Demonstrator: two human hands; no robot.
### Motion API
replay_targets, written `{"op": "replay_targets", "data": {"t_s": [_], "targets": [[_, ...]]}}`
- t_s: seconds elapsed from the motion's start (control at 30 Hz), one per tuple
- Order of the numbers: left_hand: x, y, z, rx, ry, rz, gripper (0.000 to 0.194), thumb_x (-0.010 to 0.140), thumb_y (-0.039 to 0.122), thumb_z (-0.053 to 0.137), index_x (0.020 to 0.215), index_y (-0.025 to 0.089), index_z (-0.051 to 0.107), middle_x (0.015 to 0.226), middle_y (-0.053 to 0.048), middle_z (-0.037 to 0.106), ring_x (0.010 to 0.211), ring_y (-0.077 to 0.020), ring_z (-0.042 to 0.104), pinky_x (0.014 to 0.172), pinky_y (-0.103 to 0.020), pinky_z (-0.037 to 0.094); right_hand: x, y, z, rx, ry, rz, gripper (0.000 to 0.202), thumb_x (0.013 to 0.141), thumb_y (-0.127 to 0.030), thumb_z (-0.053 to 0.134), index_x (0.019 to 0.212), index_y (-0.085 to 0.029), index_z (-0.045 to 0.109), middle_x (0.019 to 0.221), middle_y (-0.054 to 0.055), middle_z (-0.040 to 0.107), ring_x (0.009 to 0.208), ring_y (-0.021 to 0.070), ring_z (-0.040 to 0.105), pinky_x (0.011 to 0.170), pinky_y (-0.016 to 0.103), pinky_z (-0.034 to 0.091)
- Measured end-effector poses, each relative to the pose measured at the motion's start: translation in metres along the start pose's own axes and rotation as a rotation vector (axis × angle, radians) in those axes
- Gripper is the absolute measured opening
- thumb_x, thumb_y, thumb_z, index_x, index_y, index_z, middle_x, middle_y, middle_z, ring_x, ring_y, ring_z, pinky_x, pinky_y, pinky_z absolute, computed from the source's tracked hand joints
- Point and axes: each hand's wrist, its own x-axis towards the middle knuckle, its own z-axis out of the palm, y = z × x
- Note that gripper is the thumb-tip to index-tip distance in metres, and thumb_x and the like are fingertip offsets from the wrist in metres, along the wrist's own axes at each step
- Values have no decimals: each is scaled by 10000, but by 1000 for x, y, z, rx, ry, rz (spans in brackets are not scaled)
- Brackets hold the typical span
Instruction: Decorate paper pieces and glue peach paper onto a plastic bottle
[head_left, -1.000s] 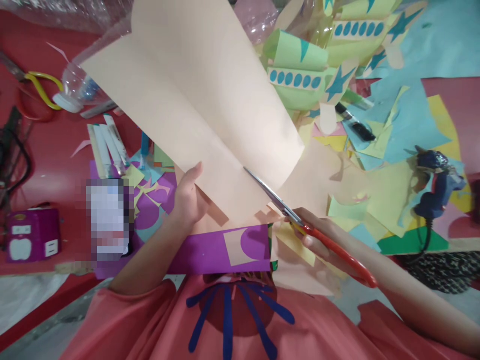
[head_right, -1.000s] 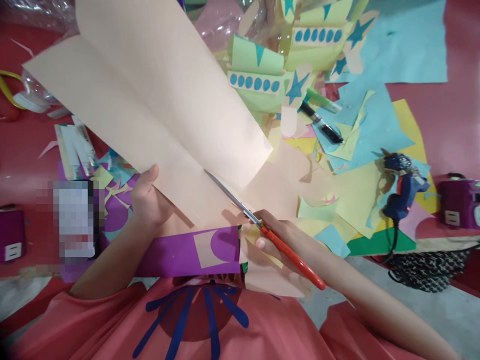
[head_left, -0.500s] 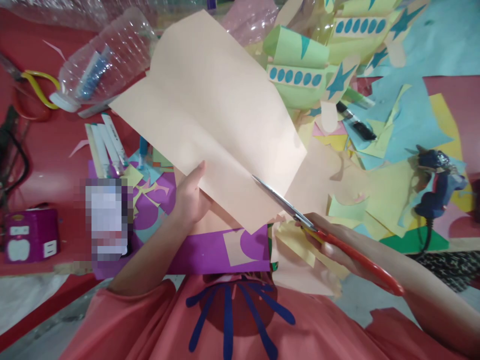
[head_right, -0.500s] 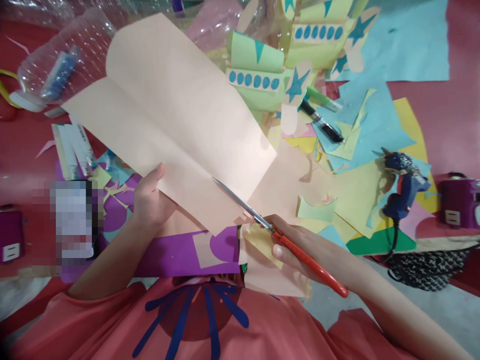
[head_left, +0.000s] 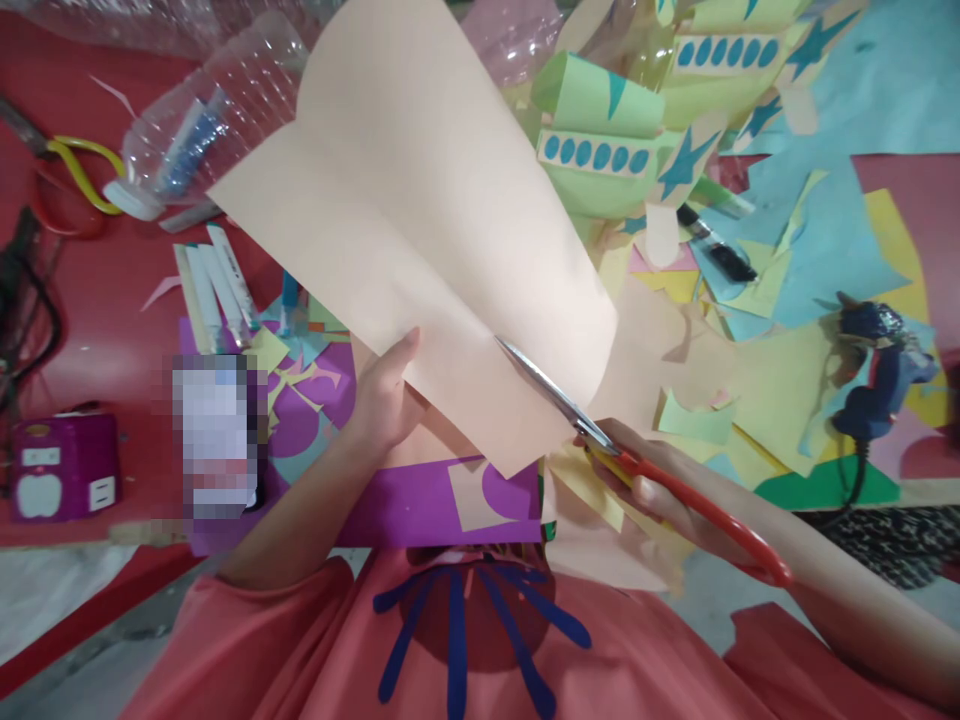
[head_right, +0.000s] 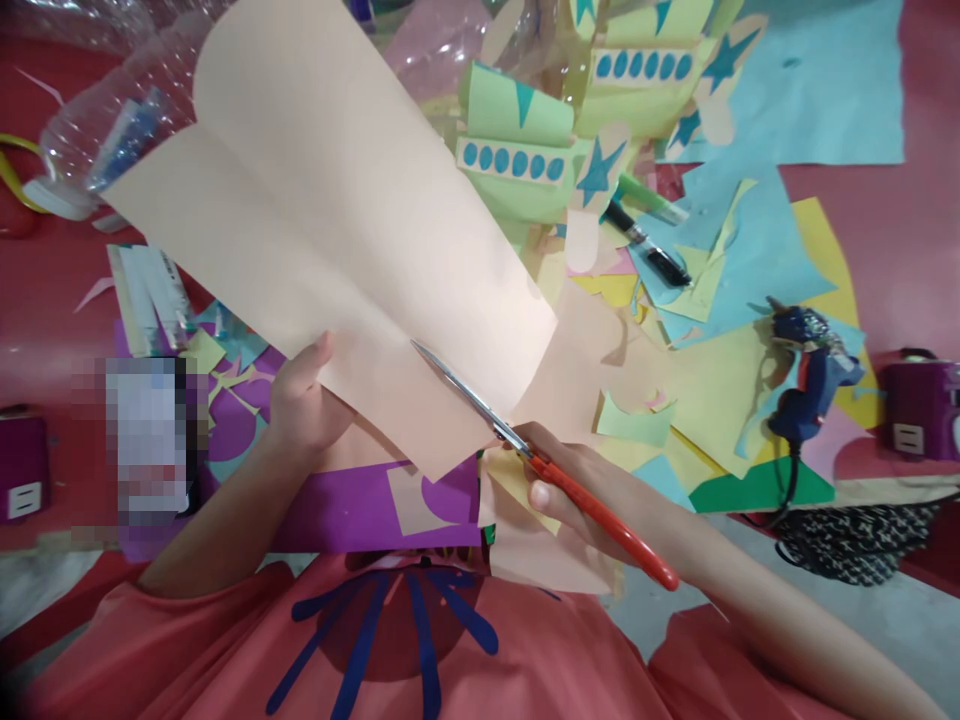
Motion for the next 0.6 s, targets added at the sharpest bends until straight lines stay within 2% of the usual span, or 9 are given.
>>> {"op": "replay_targets", "data": {"t_s": [0.13,0.4,0.6], "targets": [[1,0,-1,-106,-85,14,108,748,309,699,806,222,724,1020,-48,764,1355,-318,495,1106,-380,450,0,3,3,22,13,-23,674,873,-780,289,1109,-188,507,677,-13,534,526,97,438,493,231,339],[-1,2,3,-110,-73,8,80,751,281,674,784,221,715,1015,-51,765,1353,-324,496,1111,-391,442,3,13,9,-7,76,-57,697,871,-784,277,1131,-177,501,641,-19,517,497,104,433,478,241,323],[-1,2,4,-107,-99,17,95,774,276,639,764,221,716,1025,-44,764,1342,-306,512,1115,-371,439,4,10,8,-28,83,-83,640,878,-770,298,1064,-192,500,639,-24,506,493,100,427,473,238,320]]}}
